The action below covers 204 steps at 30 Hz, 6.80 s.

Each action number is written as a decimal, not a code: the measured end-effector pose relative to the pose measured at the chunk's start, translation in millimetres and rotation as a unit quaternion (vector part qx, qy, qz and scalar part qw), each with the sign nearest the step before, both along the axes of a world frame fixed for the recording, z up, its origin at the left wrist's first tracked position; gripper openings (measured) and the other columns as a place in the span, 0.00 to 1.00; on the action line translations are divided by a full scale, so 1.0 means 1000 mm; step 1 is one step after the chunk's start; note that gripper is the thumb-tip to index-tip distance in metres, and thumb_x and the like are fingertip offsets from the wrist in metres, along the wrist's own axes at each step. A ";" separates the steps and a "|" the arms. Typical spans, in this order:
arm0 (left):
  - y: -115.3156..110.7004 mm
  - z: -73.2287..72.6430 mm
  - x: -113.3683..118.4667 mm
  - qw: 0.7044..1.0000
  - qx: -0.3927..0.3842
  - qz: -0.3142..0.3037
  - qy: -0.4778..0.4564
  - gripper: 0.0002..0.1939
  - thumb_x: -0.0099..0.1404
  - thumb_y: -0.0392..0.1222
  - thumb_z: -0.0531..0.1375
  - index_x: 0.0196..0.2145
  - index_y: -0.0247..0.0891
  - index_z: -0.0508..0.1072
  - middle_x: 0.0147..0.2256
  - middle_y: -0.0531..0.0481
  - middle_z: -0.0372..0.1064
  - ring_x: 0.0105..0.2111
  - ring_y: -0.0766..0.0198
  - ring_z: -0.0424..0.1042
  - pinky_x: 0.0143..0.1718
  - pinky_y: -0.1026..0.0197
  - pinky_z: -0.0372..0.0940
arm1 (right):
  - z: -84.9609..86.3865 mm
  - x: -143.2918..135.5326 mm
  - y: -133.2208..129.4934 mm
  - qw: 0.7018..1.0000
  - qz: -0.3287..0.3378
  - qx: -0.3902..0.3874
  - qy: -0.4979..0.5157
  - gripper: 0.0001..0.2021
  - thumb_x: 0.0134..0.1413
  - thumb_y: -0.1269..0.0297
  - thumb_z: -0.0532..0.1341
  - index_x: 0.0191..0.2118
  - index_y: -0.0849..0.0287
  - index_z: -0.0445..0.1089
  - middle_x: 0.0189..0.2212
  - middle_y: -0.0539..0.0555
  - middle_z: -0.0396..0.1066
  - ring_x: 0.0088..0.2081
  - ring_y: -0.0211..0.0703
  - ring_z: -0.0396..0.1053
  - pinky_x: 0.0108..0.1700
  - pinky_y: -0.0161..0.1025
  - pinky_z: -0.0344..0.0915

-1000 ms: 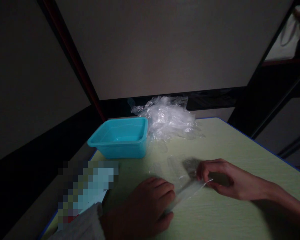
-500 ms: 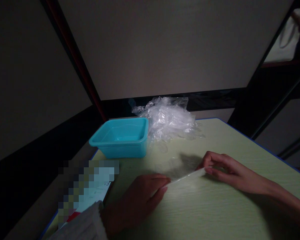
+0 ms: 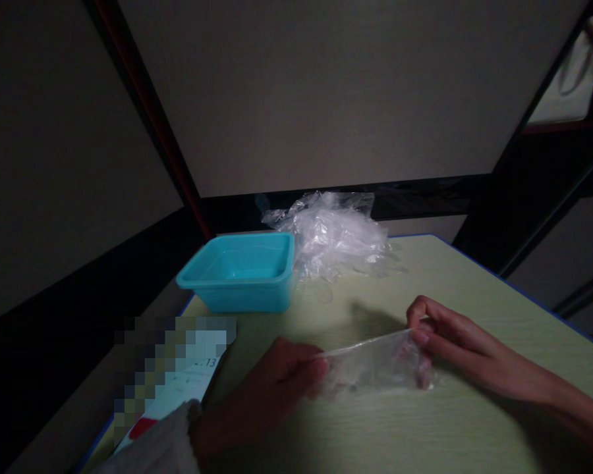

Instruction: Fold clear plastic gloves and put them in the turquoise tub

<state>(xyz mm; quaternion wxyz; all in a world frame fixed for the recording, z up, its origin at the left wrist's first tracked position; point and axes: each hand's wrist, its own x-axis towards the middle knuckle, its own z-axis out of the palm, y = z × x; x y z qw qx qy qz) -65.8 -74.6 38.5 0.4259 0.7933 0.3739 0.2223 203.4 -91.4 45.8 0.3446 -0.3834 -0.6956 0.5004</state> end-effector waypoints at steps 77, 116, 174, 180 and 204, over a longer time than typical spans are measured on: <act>0.003 -0.028 -0.001 0.958 0.243 0.081 0.126 0.21 0.66 0.36 0.46 0.57 0.34 0.53 0.58 0.38 0.56 0.60 0.54 0.53 0.59 0.40 0.49 | -0.011 -0.007 0.012 0.965 0.038 0.134 -0.220 0.11 0.62 0.62 0.47 0.39 0.59 0.65 0.21 0.48 0.67 0.22 0.36 0.65 0.23 0.34 0.61; 0.007 -0.013 -0.001 0.942 0.300 0.079 0.132 0.14 0.68 0.37 0.46 0.50 0.37 0.63 0.43 0.45 0.73 0.46 0.58 0.70 0.62 0.40 0.31 | -0.027 -0.001 0.016 0.902 0.133 0.229 -0.340 0.51 0.43 0.47 0.65 0.65 0.55 0.34 0.64 0.65 0.41 0.63 0.62 0.37 0.59 0.65 0.38; 0.015 -0.022 -0.002 0.936 0.261 0.017 0.235 0.24 0.69 0.40 0.47 0.59 0.32 0.45 0.58 0.37 0.58 0.60 0.55 0.52 0.61 0.38 0.37 | -0.027 0.002 0.017 0.886 0.084 0.221 -0.400 0.51 0.44 0.39 0.60 0.66 0.58 0.32 0.64 0.64 0.42 0.62 0.66 0.41 0.59 0.64 0.43; 0.017 -0.021 -0.010 0.928 0.268 0.062 0.252 0.22 0.69 0.39 0.48 0.58 0.32 0.48 0.53 0.38 0.65 0.57 0.54 0.58 0.60 0.38 0.39 | -0.025 0.001 0.016 0.887 0.082 0.196 -0.410 0.52 0.44 0.39 0.59 0.65 0.63 0.34 0.64 0.68 0.41 0.62 0.67 0.39 0.58 0.66 0.41; 0.011 -0.004 -0.007 0.943 0.291 -0.055 0.153 0.16 0.67 0.33 0.47 0.52 0.37 0.62 0.46 0.48 0.71 0.47 0.63 0.70 0.63 0.47 0.34 | -0.023 0.001 0.016 0.888 0.092 0.207 -0.400 0.50 0.47 0.40 0.58 0.66 0.62 0.32 0.63 0.69 0.42 0.62 0.67 0.40 0.58 0.67 0.41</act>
